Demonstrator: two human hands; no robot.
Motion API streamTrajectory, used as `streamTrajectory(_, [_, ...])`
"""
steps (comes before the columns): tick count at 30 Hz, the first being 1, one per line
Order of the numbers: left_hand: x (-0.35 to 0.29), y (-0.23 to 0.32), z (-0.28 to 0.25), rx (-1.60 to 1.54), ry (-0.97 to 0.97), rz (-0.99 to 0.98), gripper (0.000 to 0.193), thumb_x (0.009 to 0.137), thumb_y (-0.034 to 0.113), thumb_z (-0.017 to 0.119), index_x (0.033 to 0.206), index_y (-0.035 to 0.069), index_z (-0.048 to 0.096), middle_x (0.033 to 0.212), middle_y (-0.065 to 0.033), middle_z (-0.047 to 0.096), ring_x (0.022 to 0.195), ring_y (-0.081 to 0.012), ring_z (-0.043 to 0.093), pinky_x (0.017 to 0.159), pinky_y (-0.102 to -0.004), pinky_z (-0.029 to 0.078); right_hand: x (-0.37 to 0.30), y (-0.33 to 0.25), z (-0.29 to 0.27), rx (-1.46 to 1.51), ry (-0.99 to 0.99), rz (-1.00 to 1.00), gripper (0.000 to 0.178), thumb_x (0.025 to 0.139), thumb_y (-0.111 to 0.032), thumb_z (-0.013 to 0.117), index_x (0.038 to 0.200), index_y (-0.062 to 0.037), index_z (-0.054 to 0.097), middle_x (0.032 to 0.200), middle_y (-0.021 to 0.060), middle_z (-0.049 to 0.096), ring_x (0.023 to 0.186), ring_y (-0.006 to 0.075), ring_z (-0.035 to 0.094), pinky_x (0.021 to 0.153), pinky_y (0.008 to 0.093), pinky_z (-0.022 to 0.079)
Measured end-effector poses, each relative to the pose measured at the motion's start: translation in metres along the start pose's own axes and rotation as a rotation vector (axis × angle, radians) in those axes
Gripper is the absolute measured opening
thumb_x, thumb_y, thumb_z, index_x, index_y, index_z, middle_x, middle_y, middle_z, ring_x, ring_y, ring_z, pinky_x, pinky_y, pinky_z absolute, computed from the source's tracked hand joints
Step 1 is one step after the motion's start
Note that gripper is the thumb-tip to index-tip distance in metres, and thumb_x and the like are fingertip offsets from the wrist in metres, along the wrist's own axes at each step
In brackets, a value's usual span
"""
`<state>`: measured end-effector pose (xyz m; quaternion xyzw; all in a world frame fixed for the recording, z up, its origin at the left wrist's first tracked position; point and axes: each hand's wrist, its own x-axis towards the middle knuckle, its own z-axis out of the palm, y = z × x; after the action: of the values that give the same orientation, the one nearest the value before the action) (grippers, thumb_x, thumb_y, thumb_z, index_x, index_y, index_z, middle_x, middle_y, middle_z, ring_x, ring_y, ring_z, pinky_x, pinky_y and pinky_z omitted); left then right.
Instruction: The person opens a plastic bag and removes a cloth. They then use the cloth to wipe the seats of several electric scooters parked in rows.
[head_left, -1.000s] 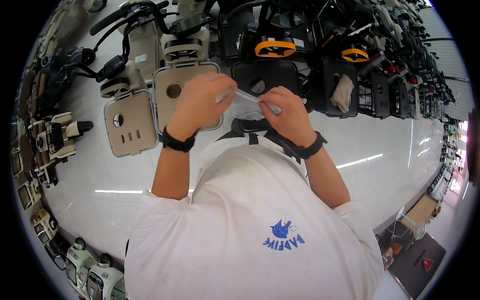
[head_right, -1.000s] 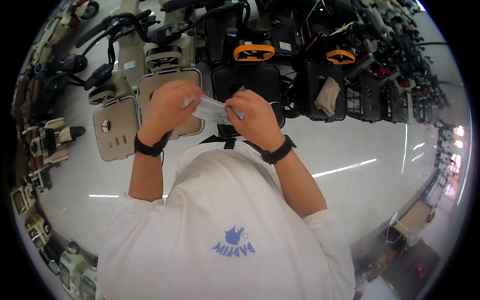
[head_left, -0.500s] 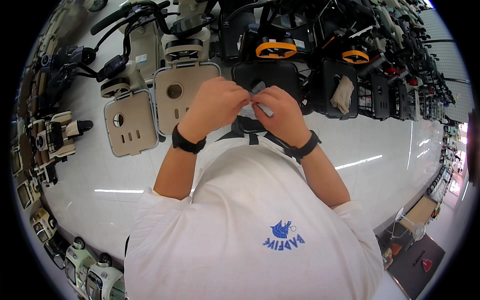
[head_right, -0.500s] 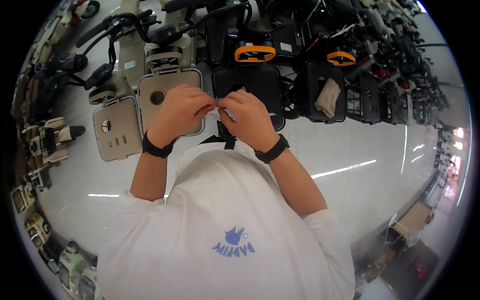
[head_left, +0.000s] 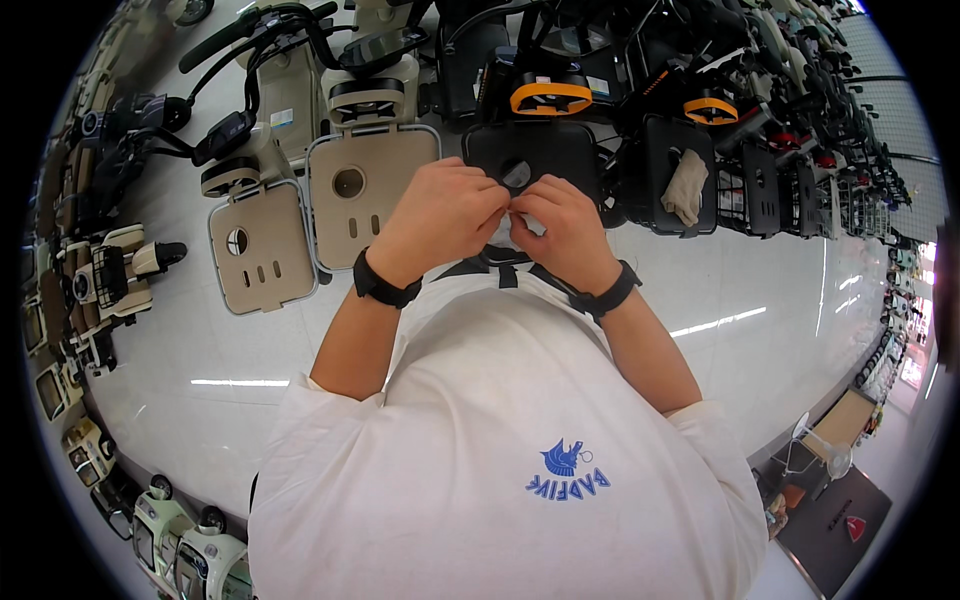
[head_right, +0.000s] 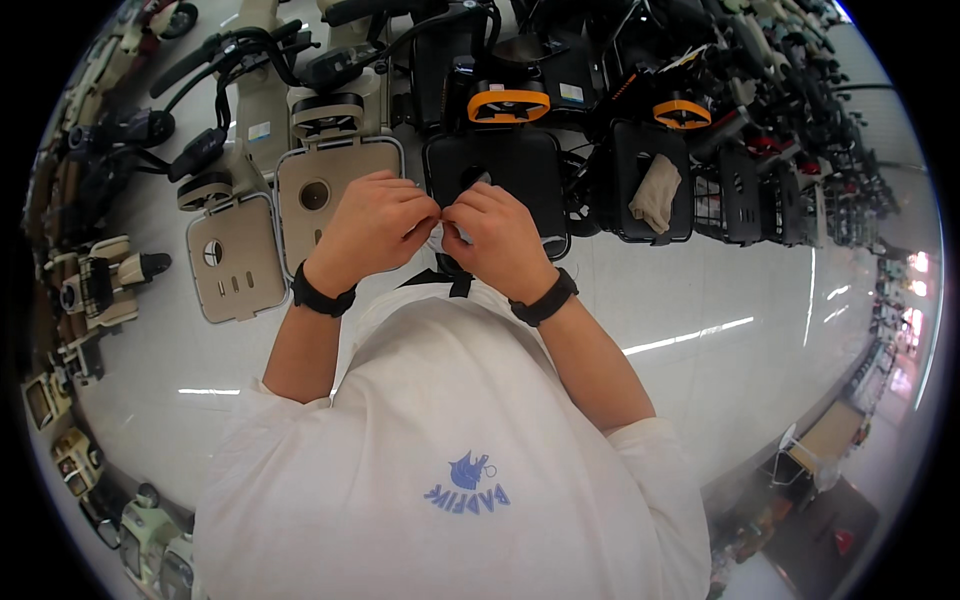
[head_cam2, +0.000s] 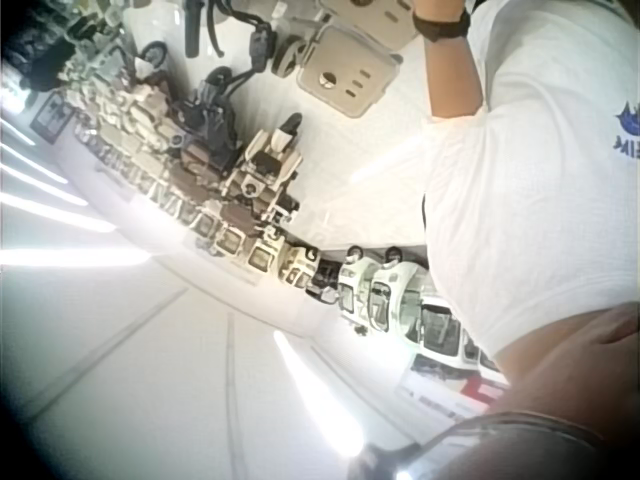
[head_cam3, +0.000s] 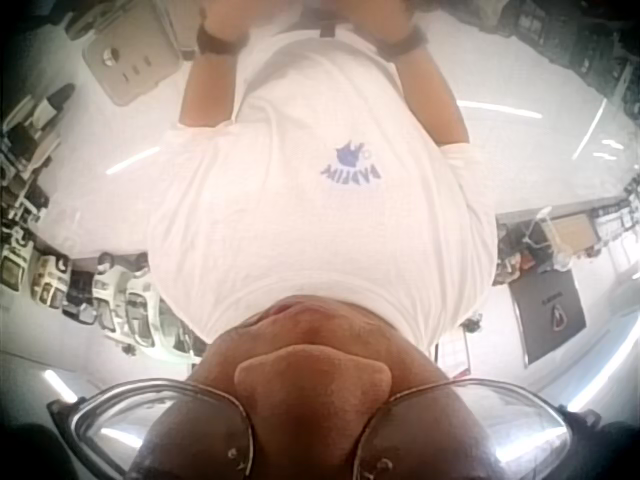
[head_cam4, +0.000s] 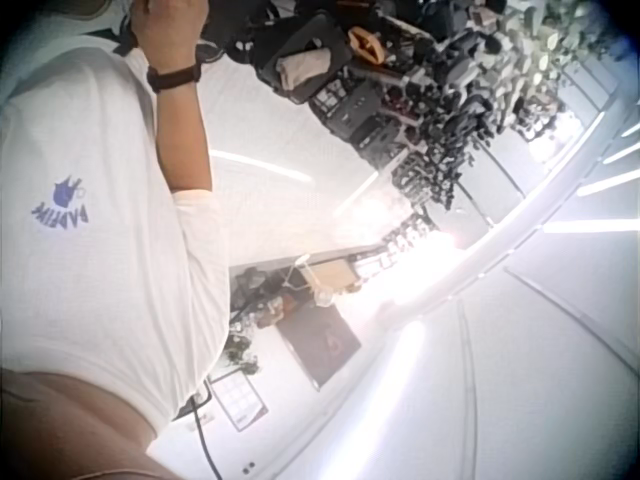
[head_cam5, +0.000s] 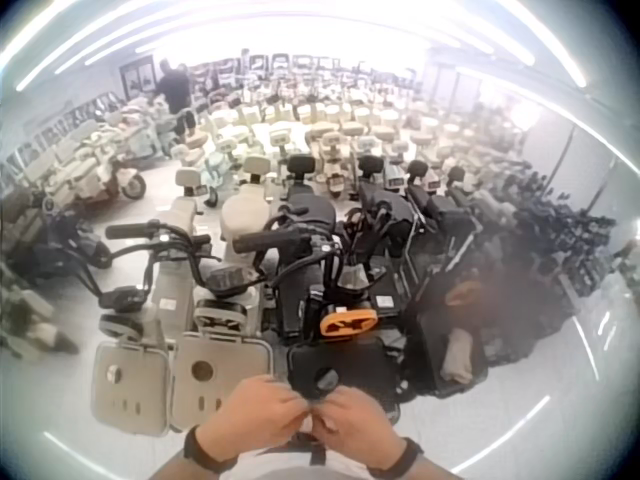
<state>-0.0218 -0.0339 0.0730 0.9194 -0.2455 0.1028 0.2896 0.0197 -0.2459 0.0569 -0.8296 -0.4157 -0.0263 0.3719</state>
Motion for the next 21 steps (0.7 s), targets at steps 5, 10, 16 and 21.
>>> streamTrajectory(5, [0.0012,-0.0006,-0.0028,-0.031,0.007,-0.017,0.007,0.079,0.006,0.076,0.084,0.008,0.072,0.079,-0.0051,0.071,0.078,-0.0275,0.068,0.072,-0.0382,0.051,-0.0028,-0.0004,-0.0048,0.067,0.004,0.069,0.013,0.079,-0.001,0.078,0.092,-0.0028,0.076,0.088,0.0077,0.072,0.085,0.0280,0.067,0.075,0.0369,0.056])
streamTrajectory(10, [0.0009,-0.0007,-0.0065,-0.064,-0.023,-0.050,0.007,0.081,0.009,0.078,0.085,0.008,0.073,0.082,-0.0064,0.072,0.081,-0.0289,0.068,0.074,-0.0395,0.052,-0.0044,-0.0022,-0.0073,0.079,-0.020,0.094,0.012,0.082,-0.003,0.078,0.094,-0.0033,0.077,0.088,0.0082,0.072,0.085,0.0283,0.068,0.075,0.0369,0.056])
streamTrajectory(16, [-0.0010,-0.0020,-0.0041,-0.025,-0.056,-0.086,0.009,0.082,0.014,0.082,0.079,0.008,0.076,0.077,-0.0067,0.073,0.078,-0.0275,0.069,0.074,-0.0386,0.052,-0.0049,-0.0026,-0.0078,0.069,-0.034,0.087,0.012,0.081,-0.003,0.078,0.093,-0.0038,0.076,0.087,0.0078,0.072,0.085,0.0278,0.068,0.075,0.0368,0.055])
streamTrajectory(21, [-0.0042,-0.0022,-0.0024,-0.031,0.001,-0.060,0.010,0.081,0.015,0.083,0.078,0.008,0.077,0.072,-0.0064,0.072,0.072,-0.0260,0.069,0.072,-0.0381,0.052,-0.0050,-0.0019,-0.0049,0.075,-0.026,0.100,0.011,0.080,-0.003,0.078,0.091,-0.0036,0.075,0.086,0.0077,0.071,0.085,0.0275,0.068,0.074,0.0360,0.055])
